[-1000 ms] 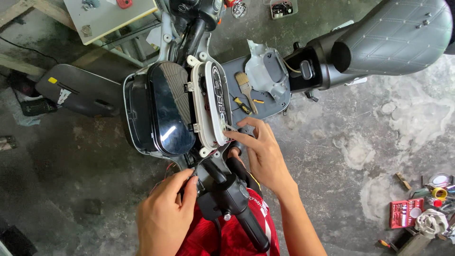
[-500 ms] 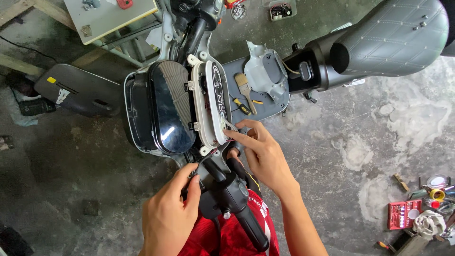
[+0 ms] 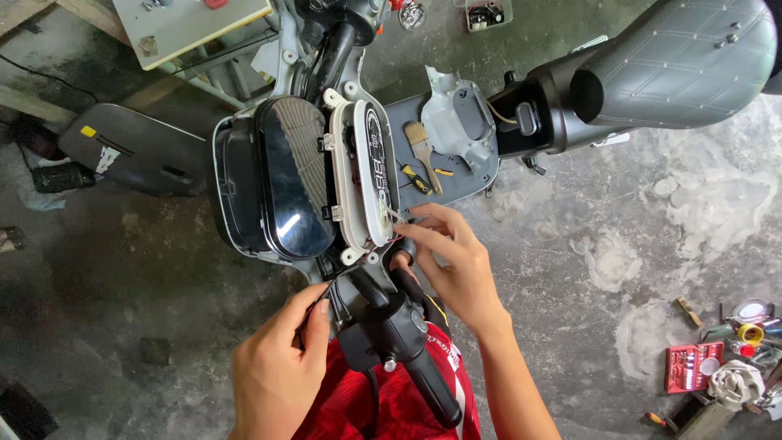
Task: The person works on the dashboard of an electric scooter, removing the instrument panel cover and disconnecting its wiring. They handle a small circuit board and wires, then use multimeter probes to test the components while seated on the floor, manipulating the red and black wires.
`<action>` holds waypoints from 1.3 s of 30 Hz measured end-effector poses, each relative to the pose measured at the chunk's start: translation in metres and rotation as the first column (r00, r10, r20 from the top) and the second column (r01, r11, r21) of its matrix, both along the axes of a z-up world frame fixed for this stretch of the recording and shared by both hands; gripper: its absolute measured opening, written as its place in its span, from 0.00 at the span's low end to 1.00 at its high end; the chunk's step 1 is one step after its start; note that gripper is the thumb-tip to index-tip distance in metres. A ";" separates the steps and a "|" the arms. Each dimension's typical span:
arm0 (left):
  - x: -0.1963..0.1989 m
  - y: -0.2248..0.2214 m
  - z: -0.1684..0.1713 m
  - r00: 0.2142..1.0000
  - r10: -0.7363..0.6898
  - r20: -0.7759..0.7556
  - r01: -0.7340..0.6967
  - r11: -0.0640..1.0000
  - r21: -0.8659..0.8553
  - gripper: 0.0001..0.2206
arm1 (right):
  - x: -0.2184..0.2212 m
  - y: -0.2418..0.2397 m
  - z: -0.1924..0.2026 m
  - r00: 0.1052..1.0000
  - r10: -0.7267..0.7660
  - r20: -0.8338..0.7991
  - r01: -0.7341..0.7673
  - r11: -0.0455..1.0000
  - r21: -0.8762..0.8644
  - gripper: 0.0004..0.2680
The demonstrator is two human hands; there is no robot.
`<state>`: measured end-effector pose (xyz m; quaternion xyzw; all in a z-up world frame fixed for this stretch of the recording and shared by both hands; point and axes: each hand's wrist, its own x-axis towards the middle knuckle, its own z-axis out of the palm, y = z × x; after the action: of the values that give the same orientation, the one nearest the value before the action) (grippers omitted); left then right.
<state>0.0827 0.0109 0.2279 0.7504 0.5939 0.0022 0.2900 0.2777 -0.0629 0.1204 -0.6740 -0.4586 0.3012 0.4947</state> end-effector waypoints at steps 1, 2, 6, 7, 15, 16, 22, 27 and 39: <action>0.000 0.000 0.000 1.000 0.010 -0.002 -0.010 1.000 -0.009 0.11 | 0.001 -0.001 0.000 1.000 -0.024 -0.004 0.024 0.999 0.032 0.15; 0.001 0.000 0.000 1.000 0.010 -0.003 -0.010 1.000 -0.010 0.11 | 0.002 -0.001 0.000 1.000 -0.025 -0.004 0.025 0.999 0.031 0.15; 0.002 0.000 -0.001 1.000 0.016 -0.021 -0.016 1.000 0.007 0.11 | 0.007 -0.003 0.001 0.995 -0.089 -0.040 0.092 0.993 0.067 0.14; 0.003 0.000 -0.002 1.000 0.003 -0.019 -0.002 1.000 0.020 0.11 | 0.008 -0.004 0.000 0.991 -0.109 -0.082 0.114 0.991 0.067 0.14; 0.024 -0.003 -0.004 0.953 -0.129 0.276 0.090 0.985 0.149 0.14 | 0.008 -0.011 0.028 0.980 -0.137 -0.146 0.114 0.982 -0.150 0.14; 0.030 -0.001 -0.001 0.940 -0.171 0.294 0.117 0.974 0.192 0.16 | 0.007 -0.011 0.032 0.981 -0.137 -0.134 0.111 0.976 -0.185 0.13; 0.046 0.002 -0.010 0.953 -0.290 0.093 0.244 0.910 0.336 0.10 | 0.003 -0.010 0.047 0.987 -0.057 -0.149 0.017 0.966 -0.257 0.08; 0.049 0.005 -0.022 0.948 -0.318 0.013 0.286 0.869 0.404 0.07 | 0.000 -0.006 0.050 0.989 0.050 -0.142 -0.075 0.980 -0.184 0.13; 0.051 0.004 -0.027 0.926 -0.363 0.105 0.271 0.832 0.484 0.05 | -0.014 0.007 0.038 0.995 -0.093 -0.038 0.082 0.970 -0.229 0.17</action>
<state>0.1338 0.0147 0.2005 0.8820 0.4120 0.1673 0.1561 0.2639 -0.0560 0.1581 -0.7383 -0.3788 0.3457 0.4381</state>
